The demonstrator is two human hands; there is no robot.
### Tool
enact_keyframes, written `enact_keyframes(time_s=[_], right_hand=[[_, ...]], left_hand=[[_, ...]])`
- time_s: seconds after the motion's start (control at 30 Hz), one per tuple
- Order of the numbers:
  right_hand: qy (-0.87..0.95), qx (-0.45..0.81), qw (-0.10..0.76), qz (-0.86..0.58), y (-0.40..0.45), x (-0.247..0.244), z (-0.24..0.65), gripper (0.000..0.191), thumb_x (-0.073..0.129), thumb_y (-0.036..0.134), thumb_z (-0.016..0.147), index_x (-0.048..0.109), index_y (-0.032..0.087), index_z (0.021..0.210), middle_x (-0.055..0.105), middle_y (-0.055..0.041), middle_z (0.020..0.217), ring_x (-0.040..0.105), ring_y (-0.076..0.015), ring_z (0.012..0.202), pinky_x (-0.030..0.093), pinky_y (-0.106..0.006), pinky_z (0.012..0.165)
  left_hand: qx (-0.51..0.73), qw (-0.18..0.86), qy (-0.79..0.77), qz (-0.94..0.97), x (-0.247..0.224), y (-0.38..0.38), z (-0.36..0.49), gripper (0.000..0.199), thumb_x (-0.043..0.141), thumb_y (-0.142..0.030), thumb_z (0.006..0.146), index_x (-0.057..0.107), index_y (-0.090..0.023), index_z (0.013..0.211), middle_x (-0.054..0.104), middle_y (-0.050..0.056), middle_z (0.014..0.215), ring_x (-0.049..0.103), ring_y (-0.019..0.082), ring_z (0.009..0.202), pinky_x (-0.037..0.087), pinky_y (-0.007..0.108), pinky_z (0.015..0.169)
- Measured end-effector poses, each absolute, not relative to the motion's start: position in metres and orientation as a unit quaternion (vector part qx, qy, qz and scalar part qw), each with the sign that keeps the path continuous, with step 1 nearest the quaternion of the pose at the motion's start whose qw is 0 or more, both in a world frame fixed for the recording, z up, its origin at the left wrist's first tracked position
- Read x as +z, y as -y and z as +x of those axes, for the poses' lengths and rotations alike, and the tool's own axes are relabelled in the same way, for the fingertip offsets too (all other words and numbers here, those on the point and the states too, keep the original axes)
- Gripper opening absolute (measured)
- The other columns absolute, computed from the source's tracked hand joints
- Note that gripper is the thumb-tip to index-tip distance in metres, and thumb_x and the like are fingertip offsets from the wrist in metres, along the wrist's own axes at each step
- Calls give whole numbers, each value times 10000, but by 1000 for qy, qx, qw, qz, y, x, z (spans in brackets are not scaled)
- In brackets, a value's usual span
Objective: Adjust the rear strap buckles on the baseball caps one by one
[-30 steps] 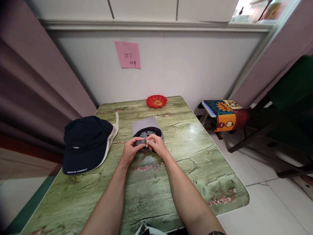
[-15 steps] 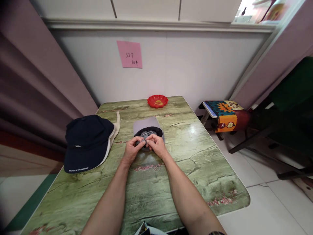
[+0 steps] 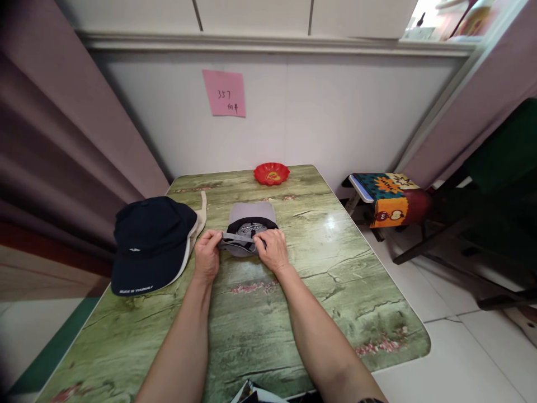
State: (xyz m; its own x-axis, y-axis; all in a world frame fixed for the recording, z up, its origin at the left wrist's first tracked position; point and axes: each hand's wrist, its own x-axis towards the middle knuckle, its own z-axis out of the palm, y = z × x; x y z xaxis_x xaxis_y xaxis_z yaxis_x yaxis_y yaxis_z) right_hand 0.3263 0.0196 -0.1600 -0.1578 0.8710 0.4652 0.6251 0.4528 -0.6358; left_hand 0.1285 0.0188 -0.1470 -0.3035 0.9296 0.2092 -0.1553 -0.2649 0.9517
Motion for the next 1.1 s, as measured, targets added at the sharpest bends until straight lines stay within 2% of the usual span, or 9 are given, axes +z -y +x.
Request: enact_keyframes(time_s=[0.1, 0.17, 0.27, 0.33, 0.4, 0.53, 0.67, 0.83, 1.1], right_hand=[[713, 163, 449, -514, -21, -163, 326, 254, 491, 345, 932, 649, 209, 787, 678, -41, 792, 597, -202, 825, 410, -344, 832], [680, 164, 493, -518, -21, -161, 327, 237, 461, 323, 927, 627, 208, 803, 677, -46, 816, 601, -203, 831, 428, -340, 820], [668, 107, 538, -503, -16, -155, 326, 211, 473, 331, 918, 640, 208, 958, 703, -69, 982, 608, -227, 1016, 382, -408, 998], [694, 63, 533, -480, -12, -150, 323, 267, 553, 387, 894, 640, 217, 1081, 699, -75, 1101, 578, -247, 1145, 263, -465, 1120], [726, 44, 509, -462, -9, -149, 319, 350, 638, 440, 858, 642, 244, 1148, 697, -65, 1152, 562, -256, 1193, 165, -494, 1169], [752, 34, 480, -450, -8, -152, 312, 300, 695, 428, 851, 677, 320, 1130, 724, -11, 1113, 566, -245, 1192, 68, -528, 1185], [745, 37, 488, -453, -11, -157, 311, 165, 685, 403, 874, 709, 315, 1012, 746, 5, 1033, 583, -234, 1169, 57, -544, 1181], [733, 55, 490, -469, -14, -160, 312, 177, 693, 441, 860, 714, 278, 925, 760, -14, 972, 606, -250, 1144, 82, -559, 1171], [735, 76, 477, -476, -16, -164, 311, 174, 666, 423, 880, 719, 278, 960, 771, -22, 967, 640, -247, 1100, 66, -572, 1174]], left_hand=[[646, 407, -452, 461, -146, -16, 133, 164, 682, -311, 785, 599, -188, 716, 579, -19, 720, 517, 142, 702, 420, 253, 710], [616, 402, -461, 497, -144, -14, 136, 149, 681, -312, 795, 630, -183, 741, 599, -13, 751, 529, 146, 735, 420, 254, 734], [559, 405, -466, 553, -142, -11, 140, 159, 661, -330, 823, 657, -179, 775, 614, -7, 773, 537, 150, 751, 421, 257, 742], [532, 407, -461, 583, -141, -10, 142, 170, 644, -338, 840, 651, -180, 778, 609, -8, 768, 537, 151, 744, 422, 259, 737], [517, 397, -454, 607, -141, -9, 144, 172, 628, -337, 854, 644, -182, 781, 610, -6, 777, 546, 155, 761, 427, 265, 759], [512, 363, -443, 640, -139, -8, 147, 158, 613, -323, 862, 638, -187, 785, 631, 12, 831, 578, 175, 830, 436, 290, 830], [515, 358, -432, 648, -138, -8, 148, 164, 618, -317, 851, 642, -188, 753, 655, 41, 880, 605, 201, 896, 441, 328, 897], [549, 373, -435, 609, -141, -10, 147, 155, 625, -304, 842, 637, -190, 737, 676, 63, 940, 607, 216, 970, 417, 356, 968], [584, 416, -420, 556, -141, -9, 146, 150, 609, -301, 849, 661, -181, 775, 703, 62, 941, 617, 203, 909, 446, 322, 882]])
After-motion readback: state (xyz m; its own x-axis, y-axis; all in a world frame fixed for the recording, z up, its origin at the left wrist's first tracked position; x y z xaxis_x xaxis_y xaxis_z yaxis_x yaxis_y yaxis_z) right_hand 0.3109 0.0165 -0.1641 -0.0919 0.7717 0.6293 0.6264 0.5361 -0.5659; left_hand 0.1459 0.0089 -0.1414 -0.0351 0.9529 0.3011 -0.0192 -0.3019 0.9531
